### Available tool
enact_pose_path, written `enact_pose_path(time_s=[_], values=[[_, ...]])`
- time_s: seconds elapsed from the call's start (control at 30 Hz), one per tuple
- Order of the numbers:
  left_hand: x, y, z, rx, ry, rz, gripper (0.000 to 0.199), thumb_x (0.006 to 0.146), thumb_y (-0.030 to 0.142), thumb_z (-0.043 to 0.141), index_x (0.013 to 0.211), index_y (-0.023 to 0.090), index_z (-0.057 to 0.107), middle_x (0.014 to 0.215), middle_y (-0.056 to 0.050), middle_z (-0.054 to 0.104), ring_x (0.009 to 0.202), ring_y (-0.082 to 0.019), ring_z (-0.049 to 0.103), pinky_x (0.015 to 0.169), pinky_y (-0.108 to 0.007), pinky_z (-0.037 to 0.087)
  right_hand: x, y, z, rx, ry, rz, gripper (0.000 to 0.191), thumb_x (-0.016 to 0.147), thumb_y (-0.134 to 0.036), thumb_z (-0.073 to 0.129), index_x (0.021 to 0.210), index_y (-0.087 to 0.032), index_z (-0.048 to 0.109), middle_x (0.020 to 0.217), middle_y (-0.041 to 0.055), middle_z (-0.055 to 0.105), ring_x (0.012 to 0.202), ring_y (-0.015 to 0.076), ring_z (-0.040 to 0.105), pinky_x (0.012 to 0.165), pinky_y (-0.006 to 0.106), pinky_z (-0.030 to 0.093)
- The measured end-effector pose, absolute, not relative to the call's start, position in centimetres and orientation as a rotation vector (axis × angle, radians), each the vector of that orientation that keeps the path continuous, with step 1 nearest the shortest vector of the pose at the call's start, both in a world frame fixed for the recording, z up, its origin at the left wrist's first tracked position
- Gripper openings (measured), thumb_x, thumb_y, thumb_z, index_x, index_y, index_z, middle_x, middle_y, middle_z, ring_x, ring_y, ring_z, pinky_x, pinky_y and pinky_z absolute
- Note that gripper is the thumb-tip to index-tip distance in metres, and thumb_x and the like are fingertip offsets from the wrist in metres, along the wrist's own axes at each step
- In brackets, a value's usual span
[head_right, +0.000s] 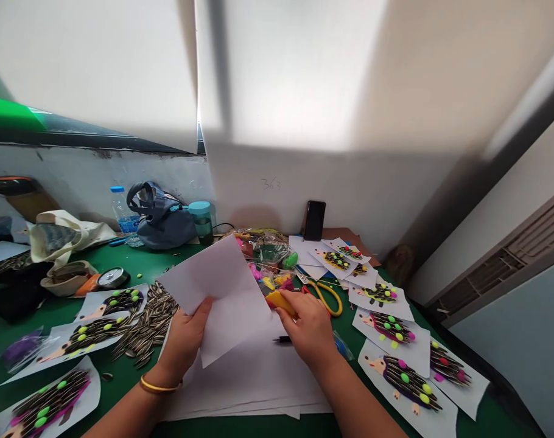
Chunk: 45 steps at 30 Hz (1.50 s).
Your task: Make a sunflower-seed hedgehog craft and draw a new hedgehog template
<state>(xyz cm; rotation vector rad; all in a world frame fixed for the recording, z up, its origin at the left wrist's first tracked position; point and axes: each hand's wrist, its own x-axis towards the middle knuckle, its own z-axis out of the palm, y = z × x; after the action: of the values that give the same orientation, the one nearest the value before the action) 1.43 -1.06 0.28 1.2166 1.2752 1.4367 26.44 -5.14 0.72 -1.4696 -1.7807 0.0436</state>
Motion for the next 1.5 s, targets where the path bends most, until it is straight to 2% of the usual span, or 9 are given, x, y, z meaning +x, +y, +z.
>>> enact_pose_path(time_s=[0.23,0.37,0.53,0.9,1.13,1.3,1.5], values=[[1.8,-1.3,0.3,1.108,1.246,1.351,0.057,0.075,0.053,0.072,0.114,0.012,0.069,0.12,-0.014,0.07,0.112,-0.031,0.065,0.095,-0.039,0.052,26.6,-5.2,0.4,-1.462,-1.755,0.025,0.031,0.09,-0.035,0.058,0.118,-0.023,0.066,0.108,0.0083,0.073,0.097,0.0277,0.067,0.085,0.044,0.054],[1.9,-1.3,0.2,1.03,1.223,1.321,0.062,0.074,0.054,0.072,0.119,0.012,0.066,0.121,-0.014,0.07,0.109,-0.031,0.066,0.09,-0.038,0.054,26.7,-5.2,0.5,-1.481,-1.756,0.037,0.032,0.09,-0.034,0.06,0.119,-0.023,0.065,0.11,0.0075,0.072,0.099,0.0273,0.066,0.088,0.045,0.053],[2.0,-1.5,-0.3,1.026,1.168,1.285,0.063,0.076,0.053,0.072,0.121,0.01,0.065,0.119,-0.016,0.07,0.107,-0.03,0.067,0.092,-0.04,0.054,26.4,-5.1,0.5,-1.482,-1.762,0.054,0.033,0.09,-0.034,0.06,0.12,-0.023,0.065,0.11,0.0075,0.073,0.099,0.0278,0.066,0.087,0.045,0.052],[2.4,-1.8,0.0,0.948,1.153,1.269,0.067,0.07,0.054,0.077,0.119,0.01,0.066,0.114,-0.016,0.072,0.093,-0.029,0.071,0.081,-0.038,0.057,26.8,-5.1,0.6,-1.493,-1.737,0.041,0.031,0.089,-0.033,0.06,0.118,-0.023,0.066,0.109,0.0072,0.072,0.099,0.0271,0.066,0.086,0.043,0.053],[2.6,-2.1,-0.2,0.939,1.134,1.202,0.066,0.071,0.054,0.076,0.118,0.008,0.066,0.101,-0.015,0.076,0.089,-0.029,0.072,0.075,-0.036,0.058,26.6,-5.0,0.6,-1.482,-1.745,0.027,0.031,0.09,-0.036,0.059,0.117,-0.023,0.067,0.108,0.0079,0.073,0.097,0.028,0.067,0.086,0.044,0.053],[2.6,-2.1,0.1,0.93,1.129,1.224,0.064,0.072,0.053,0.075,0.119,0.01,0.066,0.107,-0.015,0.074,0.089,-0.028,0.072,0.076,-0.035,0.057,27.2,-5.0,0.5,-1.499,-1.721,0.036,0.03,0.089,-0.034,0.059,0.116,-0.023,0.067,0.109,0.0084,0.072,0.099,0.028,0.066,0.087,0.045,0.052],[2.6,-2.2,0.3,0.915,1.13,1.207,0.067,0.07,0.054,0.076,0.119,0.01,0.065,0.099,-0.013,0.076,0.086,-0.027,0.072,0.08,-0.038,0.057,27.3,-5.0,0.5,-1.507,-1.722,0.033,0.031,0.089,-0.034,0.06,0.118,-0.024,0.066,0.11,0.0077,0.072,0.1,0.0277,0.066,0.087,0.044,0.053]])
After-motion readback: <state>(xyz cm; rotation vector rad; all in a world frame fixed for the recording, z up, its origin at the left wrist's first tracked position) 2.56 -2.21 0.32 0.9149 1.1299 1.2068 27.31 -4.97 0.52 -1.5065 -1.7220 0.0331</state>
